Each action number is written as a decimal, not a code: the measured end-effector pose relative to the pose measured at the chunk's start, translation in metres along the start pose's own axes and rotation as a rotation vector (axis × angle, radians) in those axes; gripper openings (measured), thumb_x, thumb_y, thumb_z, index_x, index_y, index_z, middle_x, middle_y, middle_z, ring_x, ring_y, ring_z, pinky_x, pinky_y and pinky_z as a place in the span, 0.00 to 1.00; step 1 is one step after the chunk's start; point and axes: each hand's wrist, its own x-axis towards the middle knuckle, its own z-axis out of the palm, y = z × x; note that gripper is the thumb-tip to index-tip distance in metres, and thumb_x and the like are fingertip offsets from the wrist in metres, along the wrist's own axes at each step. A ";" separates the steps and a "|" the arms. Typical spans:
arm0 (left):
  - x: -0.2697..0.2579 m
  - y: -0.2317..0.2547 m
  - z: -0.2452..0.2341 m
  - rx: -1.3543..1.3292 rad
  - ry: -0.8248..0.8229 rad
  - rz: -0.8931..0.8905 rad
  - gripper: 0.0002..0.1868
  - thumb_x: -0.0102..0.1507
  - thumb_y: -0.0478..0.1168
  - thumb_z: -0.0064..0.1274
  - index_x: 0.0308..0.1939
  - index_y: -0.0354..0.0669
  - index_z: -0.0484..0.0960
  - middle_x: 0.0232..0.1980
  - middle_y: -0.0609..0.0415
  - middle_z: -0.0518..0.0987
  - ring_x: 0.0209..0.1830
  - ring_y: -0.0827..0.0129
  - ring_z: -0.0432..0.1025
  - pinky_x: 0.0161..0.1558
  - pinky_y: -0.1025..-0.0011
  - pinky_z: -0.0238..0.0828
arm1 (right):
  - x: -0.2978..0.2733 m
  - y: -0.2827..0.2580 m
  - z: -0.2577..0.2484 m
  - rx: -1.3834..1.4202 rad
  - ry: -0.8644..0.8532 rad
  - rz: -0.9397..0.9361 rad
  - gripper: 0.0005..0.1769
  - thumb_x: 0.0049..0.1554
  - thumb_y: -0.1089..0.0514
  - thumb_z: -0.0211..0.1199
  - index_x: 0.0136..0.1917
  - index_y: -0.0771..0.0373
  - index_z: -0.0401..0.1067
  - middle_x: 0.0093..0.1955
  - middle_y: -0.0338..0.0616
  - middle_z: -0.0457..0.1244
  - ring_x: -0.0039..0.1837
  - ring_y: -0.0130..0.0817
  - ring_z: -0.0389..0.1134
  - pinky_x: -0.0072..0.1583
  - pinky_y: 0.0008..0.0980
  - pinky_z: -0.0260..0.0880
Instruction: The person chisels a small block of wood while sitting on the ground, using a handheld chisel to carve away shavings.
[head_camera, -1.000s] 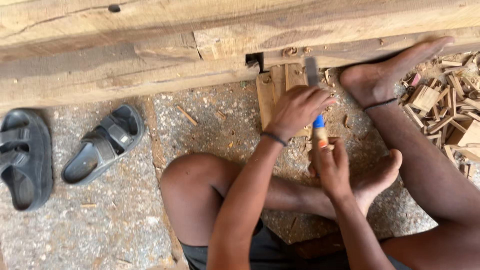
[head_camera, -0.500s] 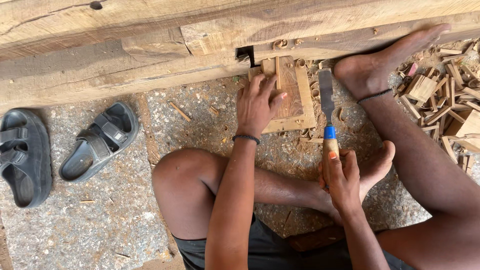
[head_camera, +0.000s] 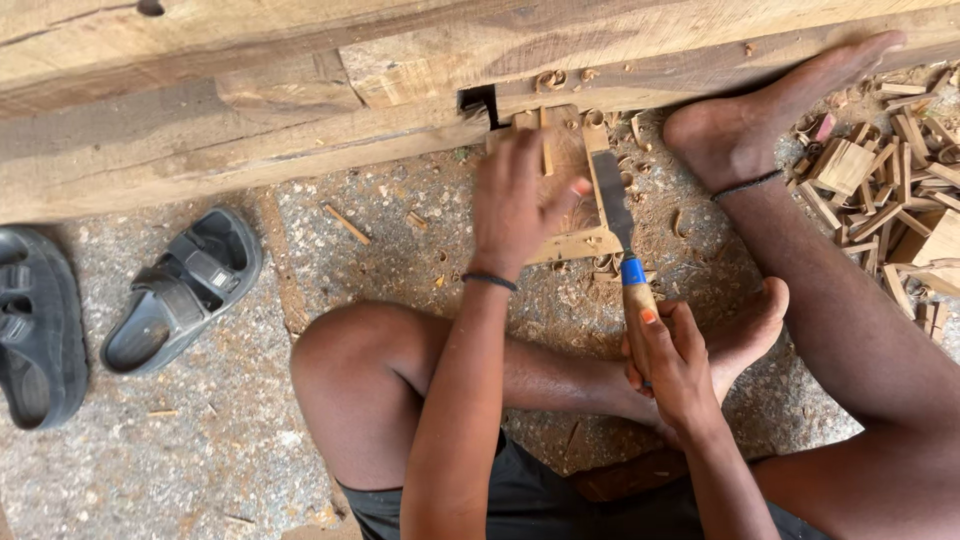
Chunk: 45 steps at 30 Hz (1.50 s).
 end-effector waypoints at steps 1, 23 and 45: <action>0.002 0.013 0.002 -0.069 -0.014 0.061 0.38 0.66 0.71 0.45 0.67 0.48 0.68 0.60 0.47 0.78 0.61 0.59 0.72 0.63 0.54 0.72 | -0.002 -0.004 0.000 0.000 -0.007 0.008 0.16 0.66 0.47 0.46 0.54 0.64 0.58 0.35 0.47 0.61 0.25 0.28 0.57 0.25 0.28 0.52; -0.014 0.052 0.052 -0.322 -0.522 0.121 0.15 0.72 0.55 0.43 0.46 0.51 0.76 0.36 0.58 0.86 0.23 0.74 0.77 0.25 0.71 0.75 | 0.006 0.010 0.019 -0.082 -0.169 0.065 0.14 0.66 0.49 0.43 0.50 0.63 0.56 0.33 0.49 0.63 0.25 0.29 0.59 0.26 0.30 0.58; 0.029 0.039 0.045 -0.310 -0.623 0.037 0.16 0.66 0.59 0.52 0.37 0.53 0.79 0.29 0.61 0.85 0.24 0.67 0.79 0.31 0.61 0.75 | 0.039 -0.006 0.042 -0.152 -0.120 0.012 0.21 0.68 0.43 0.45 0.48 0.63 0.52 0.30 0.48 0.61 0.25 0.30 0.59 0.26 0.30 0.57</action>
